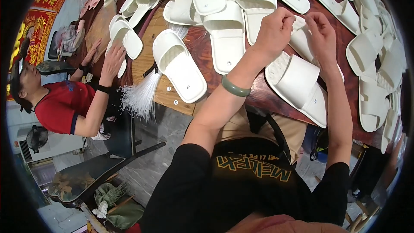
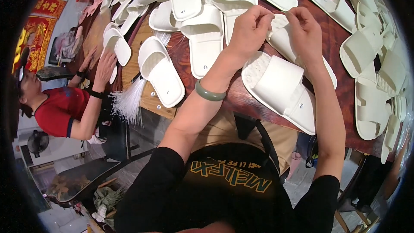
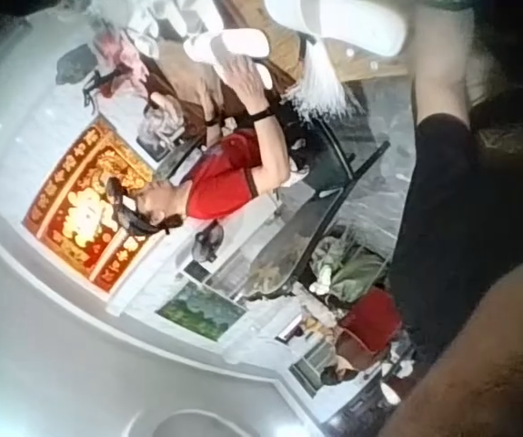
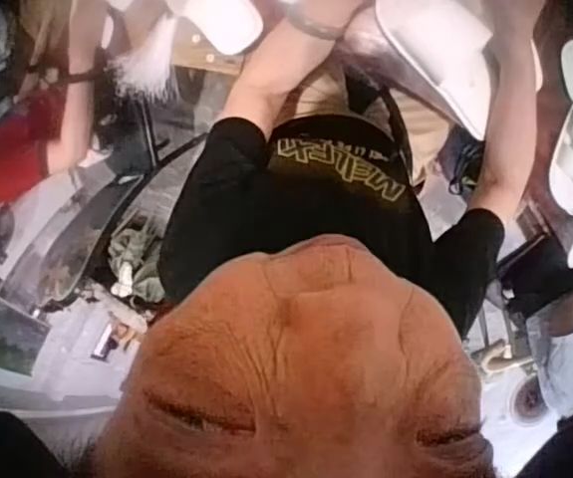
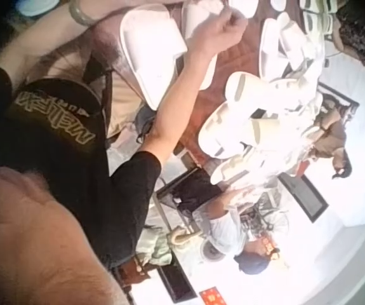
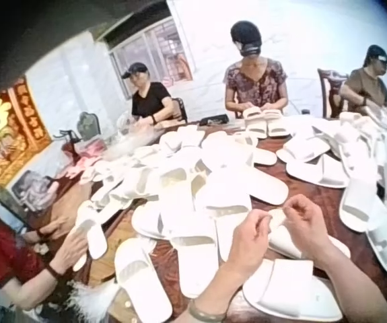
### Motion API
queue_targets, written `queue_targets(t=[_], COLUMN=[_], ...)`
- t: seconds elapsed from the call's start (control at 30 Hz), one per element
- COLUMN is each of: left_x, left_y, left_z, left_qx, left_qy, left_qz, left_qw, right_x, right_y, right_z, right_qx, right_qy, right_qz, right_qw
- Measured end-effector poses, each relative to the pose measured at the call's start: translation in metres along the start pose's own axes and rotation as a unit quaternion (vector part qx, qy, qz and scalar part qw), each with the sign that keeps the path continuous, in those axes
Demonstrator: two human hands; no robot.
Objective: Assembling and inspecting white house slippers at a work table.
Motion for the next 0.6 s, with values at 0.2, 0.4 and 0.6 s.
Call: queue_targets(t=[0.2,0.4,0.6], left_x=[-0.006,0.0,-0.005], left_y=[0.006,0.006,0.009], left_z=[-0.001,0.002,0.0], left_qx=[-0.028,-0.064,-0.026], left_qy=[-0.009,0.012,-0.013], left_qz=[0.024,0.05,0.01], left_qw=[0.999,0.997,1.0], right_x=[0.002,-0.002,0.007], right_y=[0.007,-0.002,0.007], right_z=[-0.001,0.003,0.006], right_qx=[0.002,0.068,0.005], right_qy=[-0.006,-0.051,-0.016], right_qz=[-0.011,-0.024,-0.002], right_qw=[1.0,0.996,1.0])
Point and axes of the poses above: each hand's wrist, its own z-axis towards the middle knuckle, its own x-axis out of the back of the hand, y = z × x, the point moved 6 cm from there along z, towards the middle knuckle, and after that the axes turned 6 degrees about -z, right-handed, at the moved point
